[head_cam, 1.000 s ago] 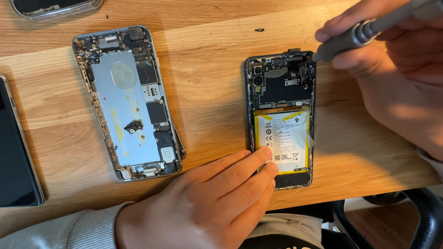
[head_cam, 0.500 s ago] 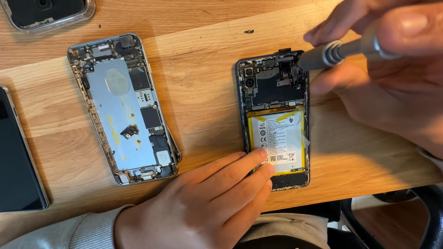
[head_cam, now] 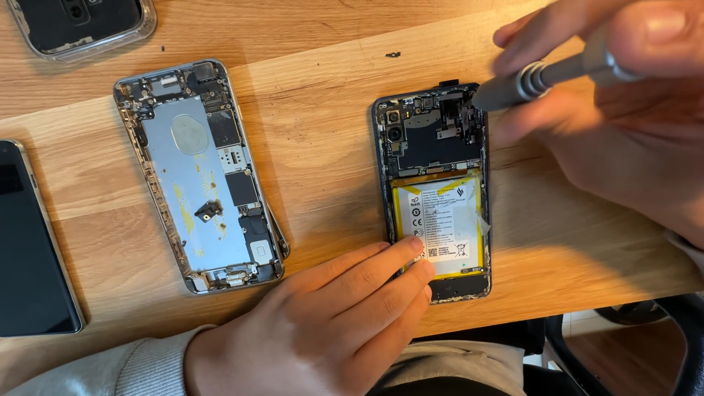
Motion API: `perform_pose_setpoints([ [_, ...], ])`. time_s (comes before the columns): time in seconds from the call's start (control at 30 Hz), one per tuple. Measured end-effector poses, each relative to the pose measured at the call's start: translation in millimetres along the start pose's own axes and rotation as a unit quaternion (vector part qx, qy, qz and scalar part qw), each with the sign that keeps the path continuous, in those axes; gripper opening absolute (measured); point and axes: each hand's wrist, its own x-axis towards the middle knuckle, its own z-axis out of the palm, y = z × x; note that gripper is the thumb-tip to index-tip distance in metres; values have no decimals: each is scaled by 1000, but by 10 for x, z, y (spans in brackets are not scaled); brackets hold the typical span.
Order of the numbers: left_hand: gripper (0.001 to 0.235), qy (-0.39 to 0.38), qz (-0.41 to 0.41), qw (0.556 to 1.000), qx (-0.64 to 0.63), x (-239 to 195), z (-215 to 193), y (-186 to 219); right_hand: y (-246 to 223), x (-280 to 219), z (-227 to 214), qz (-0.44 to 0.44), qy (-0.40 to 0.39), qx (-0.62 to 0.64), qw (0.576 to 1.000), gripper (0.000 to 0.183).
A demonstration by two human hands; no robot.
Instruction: The person uses a screwdriver to remove screws from the internal frame of a disassembled smartphone. They work on the device placed on a wooden table, carefully unscrewing components near the battery and camera area.
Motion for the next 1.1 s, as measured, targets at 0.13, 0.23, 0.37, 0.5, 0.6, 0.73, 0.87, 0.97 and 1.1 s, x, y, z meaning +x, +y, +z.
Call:
perform_pose_setpoints([
  [0.13,19,1,-2,1000,-4,-10,8,7,251,-124,-25,-62,13,56,996,50],
  [0.23,19,3,-4,1000,2,-12,17,10,-116,-3,-85,-35,-29,7,999,61],
  [0.37,21,1,0,1000,0,-16,15,3,-96,122,11,283,-10,-133,950,53],
  [0.5,20,-3,0,1000,2,-19,10,5,152,-102,-54,-37,4,-7,999,65],
  [0.6,20,-1,-2,1000,1,-9,5,9,115,-134,-75,-31,-1,34,999,78],
  [0.73,21,4,-7,1000,-17,-2,0,17,82,38,-109,-120,-26,-20,992,58],
  [0.87,25,4,-4,999,-34,1,-7,8,-104,-37,-26,71,-1,77,995,76],
  [0.97,26,22,-10,999,-24,-17,31,18,-111,-34,-55,16,-13,-40,999,21],
  [1.1,23,67,-9,997,-37,-51,84,36,511,-355,-85,90,31,-28,995,33],
])
